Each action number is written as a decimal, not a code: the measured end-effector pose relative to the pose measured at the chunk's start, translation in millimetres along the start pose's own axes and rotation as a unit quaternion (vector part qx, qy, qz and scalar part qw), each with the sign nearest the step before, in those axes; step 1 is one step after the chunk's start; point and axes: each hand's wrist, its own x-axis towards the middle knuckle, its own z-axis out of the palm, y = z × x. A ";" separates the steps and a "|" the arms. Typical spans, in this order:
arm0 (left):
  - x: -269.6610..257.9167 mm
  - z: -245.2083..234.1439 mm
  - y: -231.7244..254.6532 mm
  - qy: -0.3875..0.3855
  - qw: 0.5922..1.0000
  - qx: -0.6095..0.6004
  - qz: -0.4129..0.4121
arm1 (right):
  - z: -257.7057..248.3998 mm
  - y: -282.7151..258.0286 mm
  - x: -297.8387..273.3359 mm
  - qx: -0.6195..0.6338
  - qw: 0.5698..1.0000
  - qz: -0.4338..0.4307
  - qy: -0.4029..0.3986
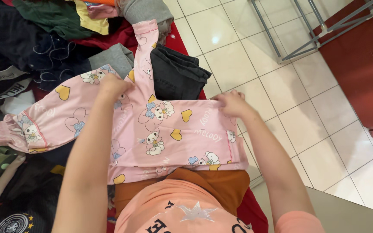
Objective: The person folds a pair of pink patterned pajama pants and a matching top by hand while sitting on the floor.
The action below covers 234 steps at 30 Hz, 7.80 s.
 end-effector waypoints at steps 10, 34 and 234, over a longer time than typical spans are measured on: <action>-78.2 -33.1 -44.5 -0.122 0.801 -0.534 0.240 | -45.5 3.3 -91.3 0.232 0.956 -0.036 0.176; -200.9 22.6 -225.9 -0.292 0.903 -0.252 0.188 | 62.0 8.2 -191.9 0.213 0.974 -0.041 0.068; -207.1 120.4 -71.6 -0.145 0.816 -0.552 0.091 | 83.0 -165.6 -89.1 0.952 0.224 -0.136 -0.156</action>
